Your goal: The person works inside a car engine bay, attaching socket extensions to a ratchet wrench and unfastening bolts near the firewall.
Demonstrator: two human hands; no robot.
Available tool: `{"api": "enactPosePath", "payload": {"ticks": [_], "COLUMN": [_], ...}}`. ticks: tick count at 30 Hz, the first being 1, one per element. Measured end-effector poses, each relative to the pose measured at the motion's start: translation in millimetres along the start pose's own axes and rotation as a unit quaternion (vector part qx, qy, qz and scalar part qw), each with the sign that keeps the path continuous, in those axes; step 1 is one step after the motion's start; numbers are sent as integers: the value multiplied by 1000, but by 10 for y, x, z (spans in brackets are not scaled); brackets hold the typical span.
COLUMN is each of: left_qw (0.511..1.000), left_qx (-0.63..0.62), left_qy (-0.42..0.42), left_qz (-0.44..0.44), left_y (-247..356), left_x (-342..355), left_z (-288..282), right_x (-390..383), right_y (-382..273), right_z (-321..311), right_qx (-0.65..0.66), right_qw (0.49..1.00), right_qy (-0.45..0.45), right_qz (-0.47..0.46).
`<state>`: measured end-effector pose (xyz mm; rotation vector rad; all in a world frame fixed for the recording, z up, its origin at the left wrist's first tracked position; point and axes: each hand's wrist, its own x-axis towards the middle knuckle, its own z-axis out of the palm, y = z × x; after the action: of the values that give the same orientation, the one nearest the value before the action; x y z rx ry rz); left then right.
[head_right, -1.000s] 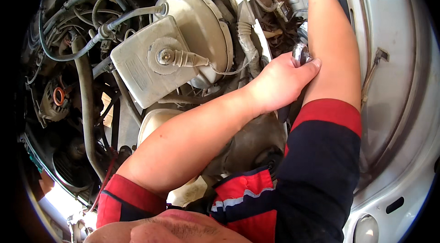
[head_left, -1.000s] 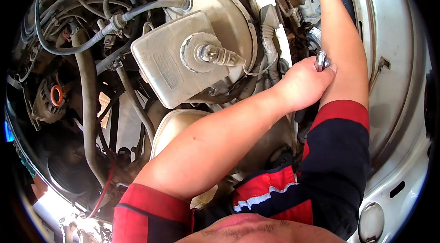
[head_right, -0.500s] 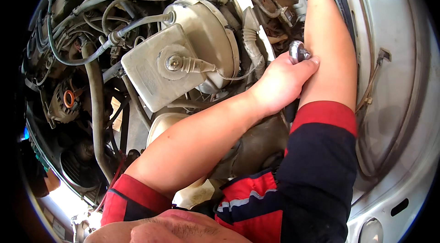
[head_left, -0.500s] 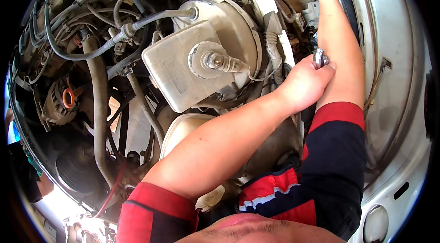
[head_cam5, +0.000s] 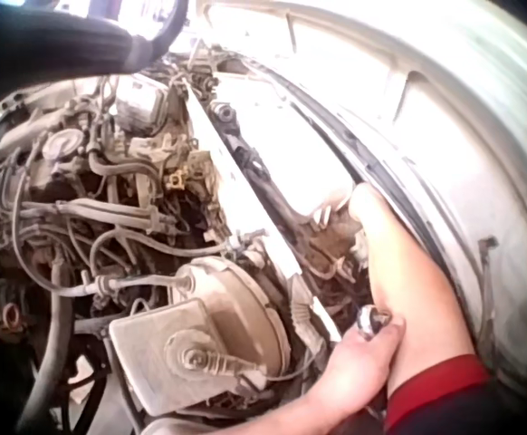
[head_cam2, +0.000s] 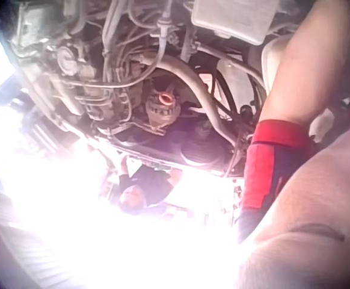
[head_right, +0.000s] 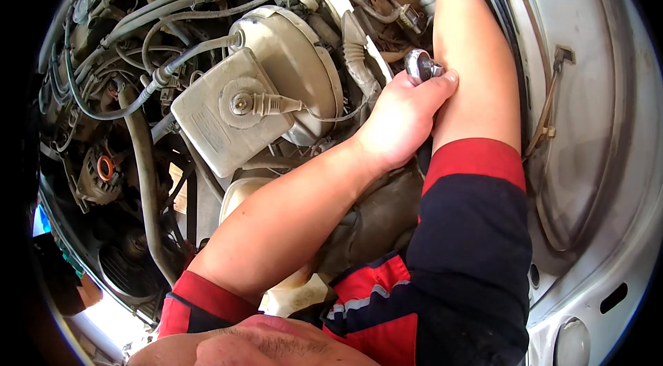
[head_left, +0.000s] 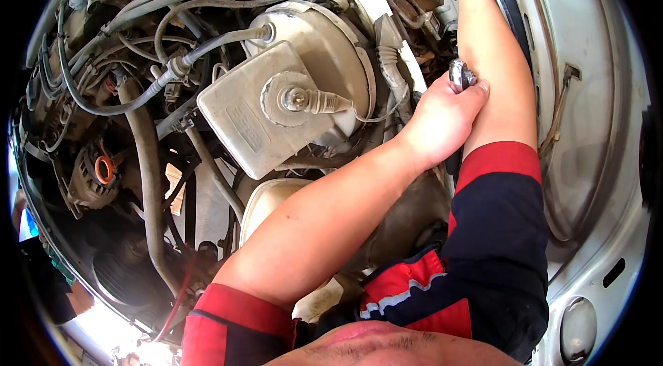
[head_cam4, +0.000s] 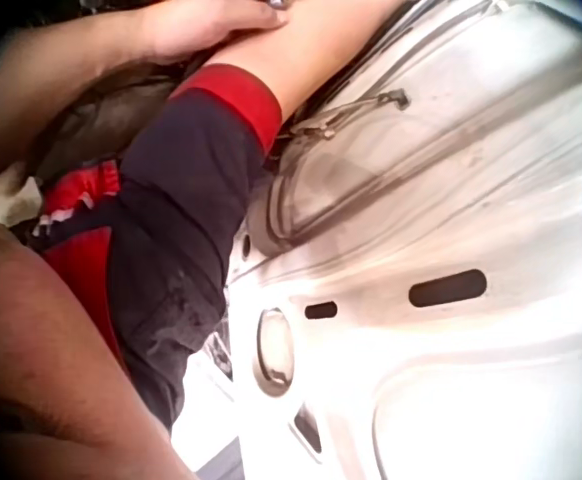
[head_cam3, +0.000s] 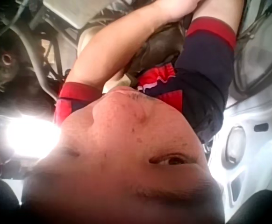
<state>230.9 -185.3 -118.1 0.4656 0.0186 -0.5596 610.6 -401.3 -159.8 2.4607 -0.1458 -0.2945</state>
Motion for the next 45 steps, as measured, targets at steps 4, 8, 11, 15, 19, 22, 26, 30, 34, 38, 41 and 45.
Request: {"api": "enactPosePath", "payload": {"ticks": [4,8,11,15,19,22,26,30,34,38,41,45], "left_qw": [1000,1000,1000,999,999,999,999,999,999,1000,999,999], "left_qx": [-29,-17,-14,-32,-39,-28,-26,-37,-38,-6,-24,-22], "left_qy": [0,13,18,20,7,-6,-19,-20,-15,-24,-29,-25], "left_qz": [-6,-5,-6,2,11,15,5,21,25,17,20,16], "left_y": [8,31,39,29,19,25,32,21,10,30,48,67], "left_x": [-1,-25,-29,-23,-21,-22,-13,-6,-7,-2,-6,-15], "left_z": [16,5,2,21,15,-10,-17,-6,-4,-17,2,19], "right_x": [-17,-45,-64,-71,-67,-68,-72,-74,-74,-85,-94,-100], "right_y": [12,17,14,1,-11,-10,-19,-33,-32,-47,-55,-73], "right_z": [8,-6,-20,-24,-25,-36,-51,-57,-58,-60,-65,-73], "right_qx": [-2,-4,-5,-10,-14,-18,-23,-26,-28,-32,-34,-39], "right_qw": [1000,1000,1000,1000,1000,1000,1000,999,999,999,999,999], "right_qy": [-4,-9,-11,-15,-17,-19,-21,-22,-22,-22,-24,-24], "right_qz": [0,-1,-2,-2,-1,0,3,3,5,4,5,5]}}
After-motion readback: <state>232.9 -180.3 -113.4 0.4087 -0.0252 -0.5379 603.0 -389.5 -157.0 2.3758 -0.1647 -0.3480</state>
